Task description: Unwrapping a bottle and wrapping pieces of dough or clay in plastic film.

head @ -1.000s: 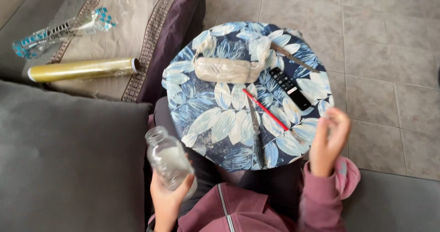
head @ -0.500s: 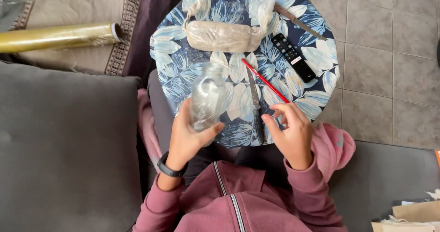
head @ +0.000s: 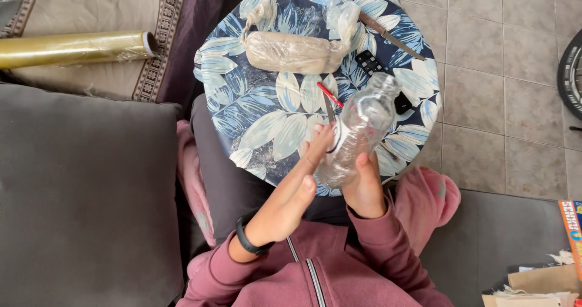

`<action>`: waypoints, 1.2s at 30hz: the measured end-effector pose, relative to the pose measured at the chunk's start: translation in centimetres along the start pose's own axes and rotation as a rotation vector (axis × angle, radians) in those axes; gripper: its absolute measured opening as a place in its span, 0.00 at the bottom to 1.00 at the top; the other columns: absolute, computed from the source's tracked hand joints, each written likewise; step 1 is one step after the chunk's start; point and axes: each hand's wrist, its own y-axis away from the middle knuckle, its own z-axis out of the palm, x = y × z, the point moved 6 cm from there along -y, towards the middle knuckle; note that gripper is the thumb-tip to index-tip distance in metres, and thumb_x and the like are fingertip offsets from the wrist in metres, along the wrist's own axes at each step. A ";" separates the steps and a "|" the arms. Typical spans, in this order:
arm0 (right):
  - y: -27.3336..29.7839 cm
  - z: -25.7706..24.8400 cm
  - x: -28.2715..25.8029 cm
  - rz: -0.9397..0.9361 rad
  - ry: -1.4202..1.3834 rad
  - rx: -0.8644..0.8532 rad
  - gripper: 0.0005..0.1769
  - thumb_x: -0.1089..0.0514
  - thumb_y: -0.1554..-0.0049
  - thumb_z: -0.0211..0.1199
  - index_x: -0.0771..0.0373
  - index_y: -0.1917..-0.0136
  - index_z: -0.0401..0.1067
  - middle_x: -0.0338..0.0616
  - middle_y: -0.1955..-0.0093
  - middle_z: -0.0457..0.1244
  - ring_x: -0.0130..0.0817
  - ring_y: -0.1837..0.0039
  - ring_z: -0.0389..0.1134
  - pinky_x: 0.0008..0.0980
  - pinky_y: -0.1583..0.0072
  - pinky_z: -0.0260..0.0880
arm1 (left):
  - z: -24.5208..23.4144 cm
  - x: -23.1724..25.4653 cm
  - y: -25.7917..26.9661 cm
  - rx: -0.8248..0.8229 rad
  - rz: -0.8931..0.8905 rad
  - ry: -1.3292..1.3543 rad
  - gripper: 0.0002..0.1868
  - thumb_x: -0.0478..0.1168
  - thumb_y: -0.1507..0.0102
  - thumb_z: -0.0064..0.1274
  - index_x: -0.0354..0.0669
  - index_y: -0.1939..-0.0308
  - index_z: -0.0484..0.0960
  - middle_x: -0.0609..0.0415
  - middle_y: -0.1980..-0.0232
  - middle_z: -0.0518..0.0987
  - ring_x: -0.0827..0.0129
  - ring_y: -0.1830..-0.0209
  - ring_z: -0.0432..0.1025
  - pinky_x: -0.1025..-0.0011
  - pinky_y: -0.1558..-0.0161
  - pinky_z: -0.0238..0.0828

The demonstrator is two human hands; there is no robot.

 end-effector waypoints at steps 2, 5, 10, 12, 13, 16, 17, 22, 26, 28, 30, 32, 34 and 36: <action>-0.4 -1.3 -0.2 -0.001 -0.040 0.019 0.46 0.33 0.40 0.55 0.58 0.19 0.49 0.47 0.22 0.53 0.39 0.25 0.57 0.50 0.27 0.60 | -0.2 0.6 0.4 -0.023 0.017 0.012 0.45 0.69 0.27 0.23 0.33 0.23 0.58 0.31 0.17 0.46 0.37 0.17 0.36 0.42 0.21 0.25; -1.4 0.5 -2.4 0.115 -0.353 -0.002 0.43 0.28 0.40 0.50 0.62 0.27 0.61 0.55 0.41 0.66 0.48 0.42 0.70 0.59 0.40 0.72 | -1.4 1.6 0.8 0.074 0.108 -0.030 0.36 0.60 0.27 0.30 0.35 0.27 0.68 0.36 0.18 0.54 0.42 0.16 0.44 0.45 0.21 0.39; -2.3 1.8 -4.1 0.293 -0.585 0.025 0.47 0.19 0.50 0.54 0.65 0.42 0.67 0.44 0.61 0.60 0.36 0.60 0.62 0.40 0.54 0.70 | -2.0 -0.1 1.1 0.243 0.143 -0.157 0.29 0.49 0.28 0.35 0.30 0.31 0.71 0.33 0.29 0.71 0.38 0.23 0.59 0.46 0.27 0.55; -2.4 2.4 -4.1 0.320 -0.615 0.041 0.46 0.19 0.51 0.55 0.64 0.44 0.65 0.41 0.62 0.58 0.33 0.61 0.62 0.36 0.56 0.69 | -1.2 -0.5 0.3 0.223 0.216 -0.301 0.31 0.50 0.31 0.45 0.31 0.29 0.69 0.33 0.28 0.70 0.36 0.23 0.58 0.45 0.27 0.55; -2.3 2.8 -4.0 0.351 -0.646 0.059 0.46 0.19 0.51 0.56 0.63 0.45 0.64 0.38 0.62 0.57 0.30 0.62 0.62 0.32 0.57 0.68 | -0.5 -0.5 0.1 0.203 0.283 -0.444 0.36 0.51 0.34 0.55 0.33 0.27 0.67 0.33 0.26 0.68 0.34 0.23 0.58 0.44 0.27 0.56; -1.8 3.9 -4.6 0.258 -0.651 0.039 0.28 0.37 0.36 0.54 0.57 0.33 0.69 0.45 0.44 0.69 0.35 0.53 0.73 0.32 0.57 0.75 | 1.1 -2.2 -1.0 0.137 0.526 -0.779 0.45 0.54 0.39 0.66 0.38 0.25 0.65 0.33 0.22 0.61 0.35 0.20 0.56 0.48 0.22 0.53; -1.7 4.2 -4.6 0.260 -0.649 0.042 0.28 0.37 0.36 0.54 0.57 0.33 0.69 0.45 0.44 0.69 0.35 0.53 0.73 0.32 0.57 0.75 | 1.1 -2.3 -1.2 0.137 0.524 -0.777 0.45 0.54 0.39 0.66 0.38 0.25 0.65 0.33 0.22 0.61 0.35 0.20 0.56 0.48 0.22 0.53; -1.3 6.4 -3.9 0.481 -0.847 0.041 0.34 0.32 0.42 0.60 0.57 0.34 0.66 0.31 0.47 0.67 0.20 0.53 0.69 0.14 0.66 0.66 | 0.2 -1.9 -1.8 0.131 0.517 -0.376 0.28 0.51 0.33 0.55 0.37 0.35 0.77 0.39 0.30 0.73 0.31 0.25 0.61 0.41 0.28 0.61; -0.4 7.7 -3.6 0.620 -0.979 0.044 0.37 0.29 0.46 0.64 0.57 0.36 0.64 0.23 0.50 0.65 0.11 0.54 0.67 0.03 0.71 0.60 | -0.1 -1.8 -1.7 0.210 0.527 -0.312 0.23 0.49 0.35 0.59 0.38 0.42 0.82 0.42 0.37 0.79 0.37 0.31 0.70 0.39 0.28 0.63; -0.7 7.4 -4.6 0.405 -0.673 0.013 0.26 0.37 0.36 0.54 0.58 0.38 0.72 0.38 0.47 0.69 0.28 0.52 0.70 0.29 0.53 0.72 | -0.4 -1.5 -1.8 0.226 0.498 -0.269 0.20 0.45 0.36 0.61 0.40 0.43 0.83 0.42 0.36 0.79 0.37 0.29 0.68 0.38 0.28 0.61; -0.9 7.0 -3.8 0.518 -0.773 0.002 0.36 0.30 0.40 0.55 0.59 0.32 0.65 0.36 0.44 0.67 0.25 0.49 0.71 0.18 0.62 0.67 | -0.5 -0.7 -1.2 0.160 0.505 -0.391 0.20 0.46 0.33 0.57 0.44 0.39 0.80 0.44 0.32 0.76 0.33 0.26 0.63 0.36 0.26 0.57; -0.4 6.7 -2.8 0.636 -0.866 -0.007 0.48 0.24 0.45 0.57 0.61 0.27 0.58 0.33 0.40 0.66 0.22 0.45 0.72 0.07 0.70 0.62 | -0.4 -0.2 -0.5 0.098 0.506 -0.512 0.21 0.46 0.31 0.53 0.48 0.34 0.78 0.46 0.27 0.72 0.30 0.24 0.59 0.34 0.25 0.53; -0.4 5.4 -2.8 0.456 -0.684 -0.020 0.47 0.25 0.42 0.54 0.57 0.23 0.53 0.39 0.32 0.64 0.32 0.35 0.68 0.23 0.53 0.74 | -0.5 0.1 -0.1 0.073 0.496 -0.608 0.30 0.50 0.32 0.57 0.48 0.27 0.71 0.46 0.22 0.67 0.27 0.21 0.54 0.35 0.25 0.52; -0.2 5.7 -3.0 0.425 -0.585 -0.035 0.43 0.27 0.41 0.53 0.57 0.25 0.56 0.41 0.32 0.64 0.32 0.35 0.68 0.22 0.51 0.74 | -1.1 -0.4 -0.2 0.070 0.494 -0.615 0.33 0.52 0.35 0.59 0.50 0.27 0.70 0.47 0.22 0.66 0.27 0.21 0.53 0.35 0.24 0.50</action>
